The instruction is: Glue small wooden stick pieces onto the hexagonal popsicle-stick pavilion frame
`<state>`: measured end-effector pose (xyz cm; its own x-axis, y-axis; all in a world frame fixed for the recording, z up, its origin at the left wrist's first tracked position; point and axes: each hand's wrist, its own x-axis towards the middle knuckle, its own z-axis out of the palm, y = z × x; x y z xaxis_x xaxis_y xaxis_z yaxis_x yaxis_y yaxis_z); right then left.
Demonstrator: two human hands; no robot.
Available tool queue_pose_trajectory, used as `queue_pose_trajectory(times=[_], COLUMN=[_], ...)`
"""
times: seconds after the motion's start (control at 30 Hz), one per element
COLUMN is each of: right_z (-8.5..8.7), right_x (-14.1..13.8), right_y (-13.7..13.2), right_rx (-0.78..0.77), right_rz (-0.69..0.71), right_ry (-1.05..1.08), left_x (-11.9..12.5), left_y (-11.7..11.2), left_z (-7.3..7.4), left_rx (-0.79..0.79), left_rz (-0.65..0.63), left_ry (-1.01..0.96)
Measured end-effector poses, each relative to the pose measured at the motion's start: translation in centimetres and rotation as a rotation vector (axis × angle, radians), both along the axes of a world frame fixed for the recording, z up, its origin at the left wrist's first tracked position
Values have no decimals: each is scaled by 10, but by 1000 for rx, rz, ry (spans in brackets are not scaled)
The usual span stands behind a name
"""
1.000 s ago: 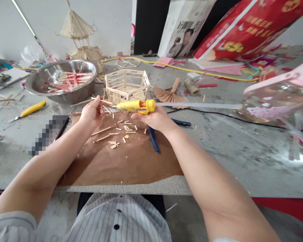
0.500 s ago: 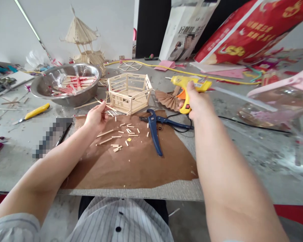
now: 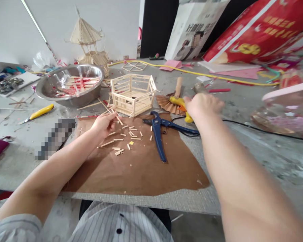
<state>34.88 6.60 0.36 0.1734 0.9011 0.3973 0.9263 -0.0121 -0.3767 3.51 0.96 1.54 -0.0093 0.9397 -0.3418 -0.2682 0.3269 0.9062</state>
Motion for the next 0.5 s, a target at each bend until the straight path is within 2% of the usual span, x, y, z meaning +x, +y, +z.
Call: queue_pose_trajectory(times=[0.03,0.07,0.1,0.17,0.23,0.37,0.5], right_z=[8,16,24,36,40,35,28], right_x=[-10,-23,-36,-63,-85,-109,-117], right_y=[-6,-11,-17,-25,-28,-26,-26], right_rx=[-2,16,73,162,237,273,263], right_rz=[-183,-190,-144,36,167,391,465], right_ry=[-45,-96,-132,-157,-137,-80,-79], left_x=[0,0,0,-1,-2,-4,-3], left_y=[1,1,3,6,9,16,21], left_z=[0,-1,-1,-2,-2,-3,-6], left_rx=[-15,-29,-40,-56,-55,-52,-44], left_rz=[-13,-26,-35,-44,-49,-52,-48], left_ry=[8,17,25,42,63,107,125])
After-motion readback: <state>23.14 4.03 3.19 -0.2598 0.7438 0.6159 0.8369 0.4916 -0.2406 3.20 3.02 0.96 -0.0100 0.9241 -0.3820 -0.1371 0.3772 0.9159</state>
